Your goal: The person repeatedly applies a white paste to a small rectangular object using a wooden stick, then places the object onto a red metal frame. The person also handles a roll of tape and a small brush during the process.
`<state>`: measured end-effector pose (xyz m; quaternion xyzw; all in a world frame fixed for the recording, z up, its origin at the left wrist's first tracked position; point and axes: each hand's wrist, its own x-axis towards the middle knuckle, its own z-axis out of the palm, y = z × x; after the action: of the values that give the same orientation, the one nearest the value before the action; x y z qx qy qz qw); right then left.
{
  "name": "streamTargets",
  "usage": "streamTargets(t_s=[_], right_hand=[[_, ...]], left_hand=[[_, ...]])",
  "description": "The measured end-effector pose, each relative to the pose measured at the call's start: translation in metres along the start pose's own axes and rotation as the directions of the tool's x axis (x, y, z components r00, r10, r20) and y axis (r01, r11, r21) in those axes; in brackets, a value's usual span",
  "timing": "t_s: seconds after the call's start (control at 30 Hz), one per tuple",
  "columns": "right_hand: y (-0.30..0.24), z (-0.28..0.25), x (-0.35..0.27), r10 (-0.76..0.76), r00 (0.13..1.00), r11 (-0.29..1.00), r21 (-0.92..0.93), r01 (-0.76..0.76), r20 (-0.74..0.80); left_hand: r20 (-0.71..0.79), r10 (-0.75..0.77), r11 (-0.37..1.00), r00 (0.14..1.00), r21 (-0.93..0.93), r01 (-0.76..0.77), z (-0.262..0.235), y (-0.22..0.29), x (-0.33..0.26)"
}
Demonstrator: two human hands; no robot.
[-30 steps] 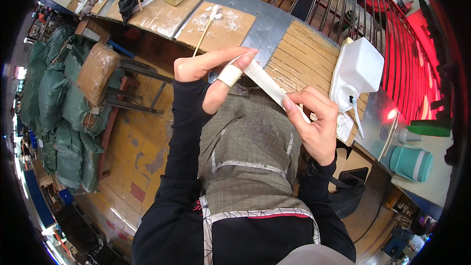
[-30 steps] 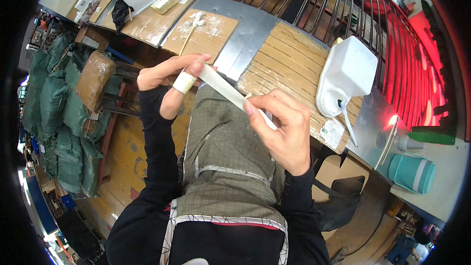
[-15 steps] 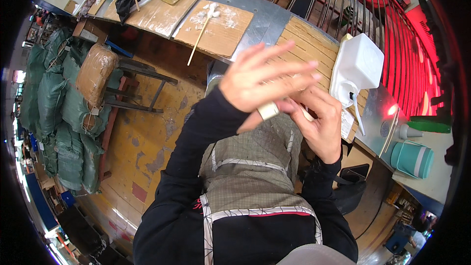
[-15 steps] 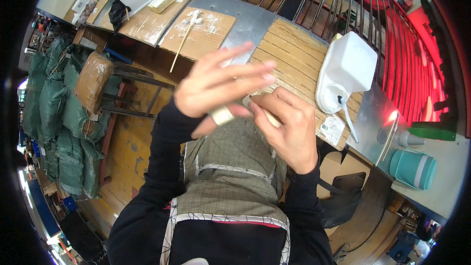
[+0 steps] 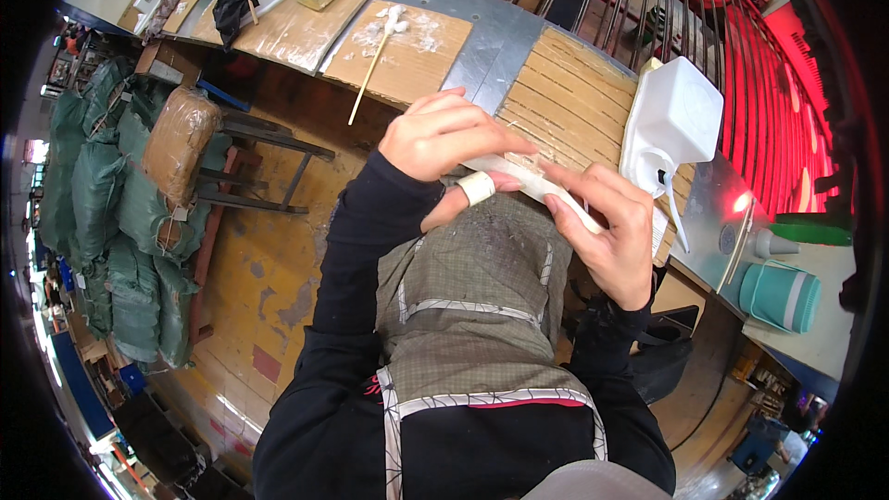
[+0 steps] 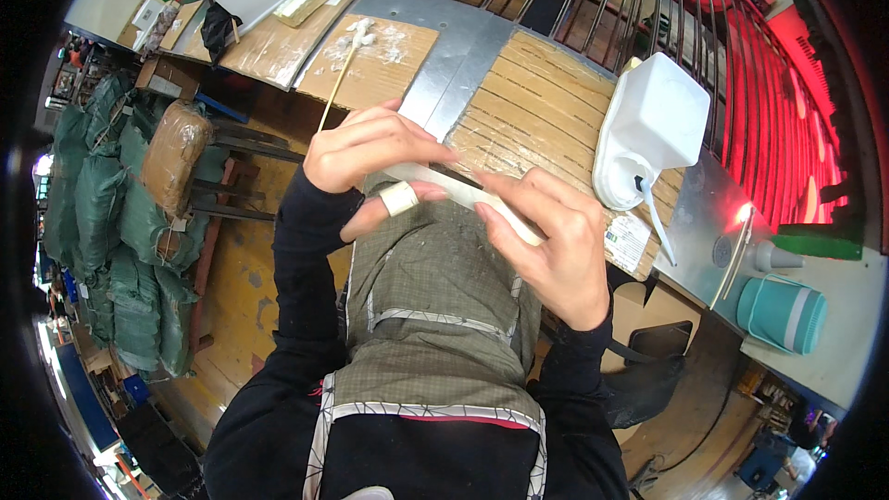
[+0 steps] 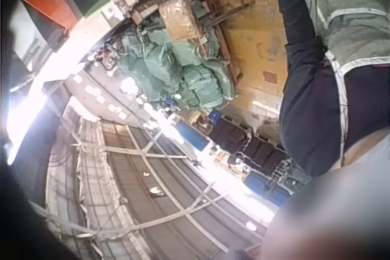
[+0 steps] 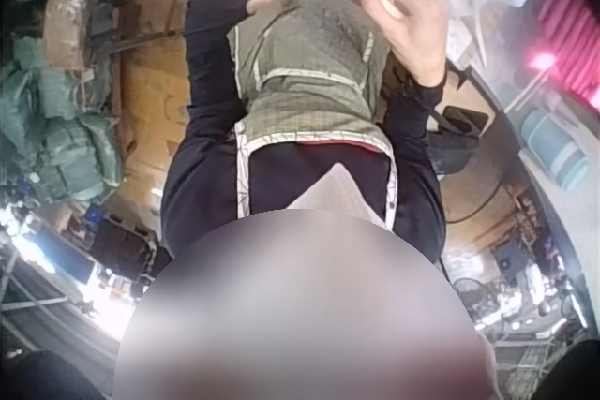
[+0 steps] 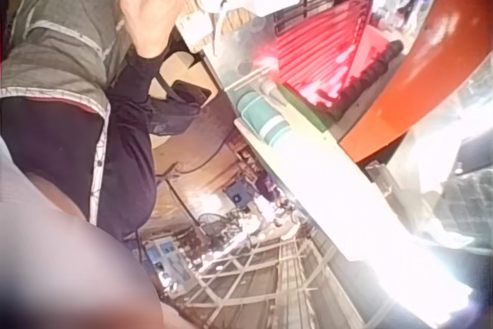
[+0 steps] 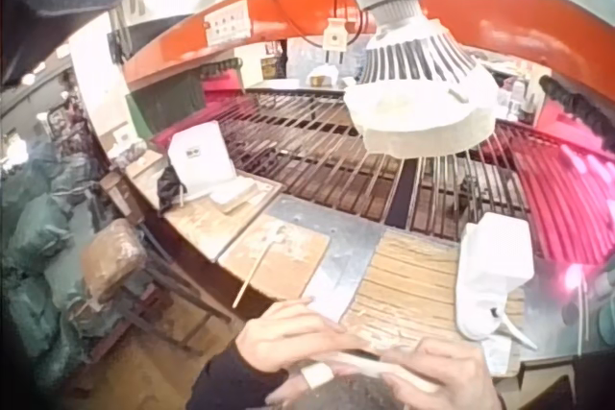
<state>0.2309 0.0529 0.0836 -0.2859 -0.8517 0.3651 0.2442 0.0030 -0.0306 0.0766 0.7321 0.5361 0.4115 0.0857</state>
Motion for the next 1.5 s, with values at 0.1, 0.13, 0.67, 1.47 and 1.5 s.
streamTargets(t_s=[0.1, 0.13, 0.67, 1.47, 1.5], right_hand=[[0.000, 0.001, 0.000, 0.053, 0.998, 0.999, 0.009, -0.053, -0.016], [0.001, 0.001, 0.000, 0.050, 0.999, 0.999, 0.013, -0.050, -0.013], [0.013, 0.010, 0.000, -0.042, 0.997, 0.999, -0.006, 0.041, -0.068], [0.029, 0.008, -0.013, -0.141, 0.989, 0.987, 0.069, 0.143, -0.042], [0.029, 0.008, -0.012, -0.133, 0.990, 0.989, 0.061, 0.135, -0.041]], left_hand=[[-0.015, -0.079, 0.997, 0.997, 0.013, 0.079, -0.008, 0.001, -0.003], [-0.021, -0.111, 0.994, 0.994, -0.007, 0.110, -0.012, 0.001, -0.004], [-0.059, -0.054, 0.989, 0.997, 0.136, 0.061, -0.001, 0.003, -0.005], [0.199, -0.106, 0.994, 0.974, 0.041, 0.100, 0.015, 0.006, 0.002], [0.207, -0.093, 0.995, 0.974, 0.065, 0.081, 0.017, 0.006, 0.003]])
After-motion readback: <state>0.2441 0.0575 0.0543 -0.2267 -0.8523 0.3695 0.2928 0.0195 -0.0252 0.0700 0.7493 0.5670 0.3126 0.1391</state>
